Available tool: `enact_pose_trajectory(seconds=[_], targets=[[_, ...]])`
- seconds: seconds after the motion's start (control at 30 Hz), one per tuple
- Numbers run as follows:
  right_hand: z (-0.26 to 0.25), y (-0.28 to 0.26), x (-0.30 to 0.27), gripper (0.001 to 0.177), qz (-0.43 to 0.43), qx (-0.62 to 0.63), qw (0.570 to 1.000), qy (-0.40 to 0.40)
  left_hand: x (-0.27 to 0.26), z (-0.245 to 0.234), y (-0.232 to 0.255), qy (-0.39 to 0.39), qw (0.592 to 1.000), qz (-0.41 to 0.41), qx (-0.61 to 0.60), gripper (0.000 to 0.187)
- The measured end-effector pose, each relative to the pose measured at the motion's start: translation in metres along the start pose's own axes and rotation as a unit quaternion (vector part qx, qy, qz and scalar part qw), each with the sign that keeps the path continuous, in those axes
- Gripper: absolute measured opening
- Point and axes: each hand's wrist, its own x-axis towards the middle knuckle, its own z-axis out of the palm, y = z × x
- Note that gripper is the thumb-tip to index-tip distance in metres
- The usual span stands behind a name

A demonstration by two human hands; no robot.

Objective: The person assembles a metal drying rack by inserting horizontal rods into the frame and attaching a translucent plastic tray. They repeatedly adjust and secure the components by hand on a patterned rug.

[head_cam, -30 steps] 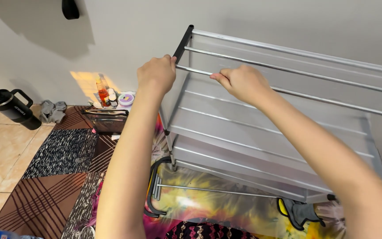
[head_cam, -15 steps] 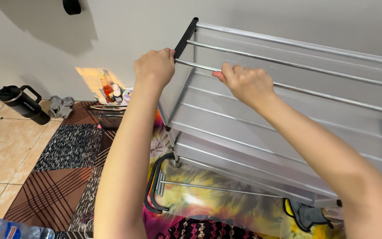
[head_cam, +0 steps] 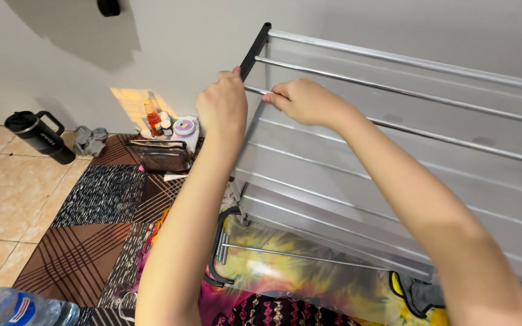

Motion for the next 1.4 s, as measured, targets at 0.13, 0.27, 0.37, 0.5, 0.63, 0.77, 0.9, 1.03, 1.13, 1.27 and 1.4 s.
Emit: enact_pose_trajectory(seconds=[0.13, 0.27, 0.37, 0.5, 0.63, 0.77, 0.9, 1.03, 1.13, 1.27, 1.4], targets=[[0.019, 0.003, -0.013, 0.044, -0.051, -0.194, 0.968, 0.152, 0.003, 0.006, -0.012, 0.038, 0.996, 0.037, -0.073, 0.048], [0.023, 0.009, -0.014, 0.044, -0.125, -0.274, 0.921, 0.247, 0.01, 0.004, -0.014, 0.031, 0.994, 0.053, -0.093, 0.05], [0.03, 0.014, -0.013, 0.044, -0.139, -0.324, 0.891, 0.287, 0.012, 0.003, -0.017, 0.016, 0.993, 0.059, -0.099, 0.05], [0.037, 0.021, -0.008, 0.045, -0.146, -0.349, 0.873, 0.307, 0.02, 0.004, -0.023, -0.014, 0.992, 0.064, -0.109, 0.053], [0.033, 0.021, -0.001, 0.045, -0.121, -0.304, 0.914, 0.238, 0.022, 0.003, -0.023, -0.031, 0.991, 0.069, -0.108, 0.054], [0.003, 0.023, 0.003, 0.048, -0.096, -0.036, 0.993, 0.067, 0.006, -0.002, -0.015, 0.039, 0.987, 0.084, -0.13, 0.046], [-0.025, 0.017, 0.009, 0.059, 0.159, 0.308, 0.921, -0.177, -0.004, -0.01, -0.013, 0.039, 0.981, 0.072, -0.177, 0.041], [-0.017, -0.006, 0.029, 0.052, 0.146, 0.304, 0.914, -0.227, -0.016, -0.028, -0.027, 0.062, 0.978, 0.104, -0.171, 0.03], [0.003, -0.014, 0.032, 0.052, 0.1, 0.282, 0.937, -0.179, -0.028, -0.035, -0.045, 0.004, 0.984, 0.096, -0.152, 0.035], [0.029, -0.016, 0.018, 0.047, -0.088, -0.009, 0.991, 0.098, -0.032, -0.027, -0.049, 0.052, 0.982, 0.088, -0.158, 0.04], [0.033, -0.022, 0.008, 0.044, -0.092, -0.136, 0.973, 0.165, -0.024, -0.021, -0.046, 0.062, 0.981, 0.077, -0.168, 0.044]])
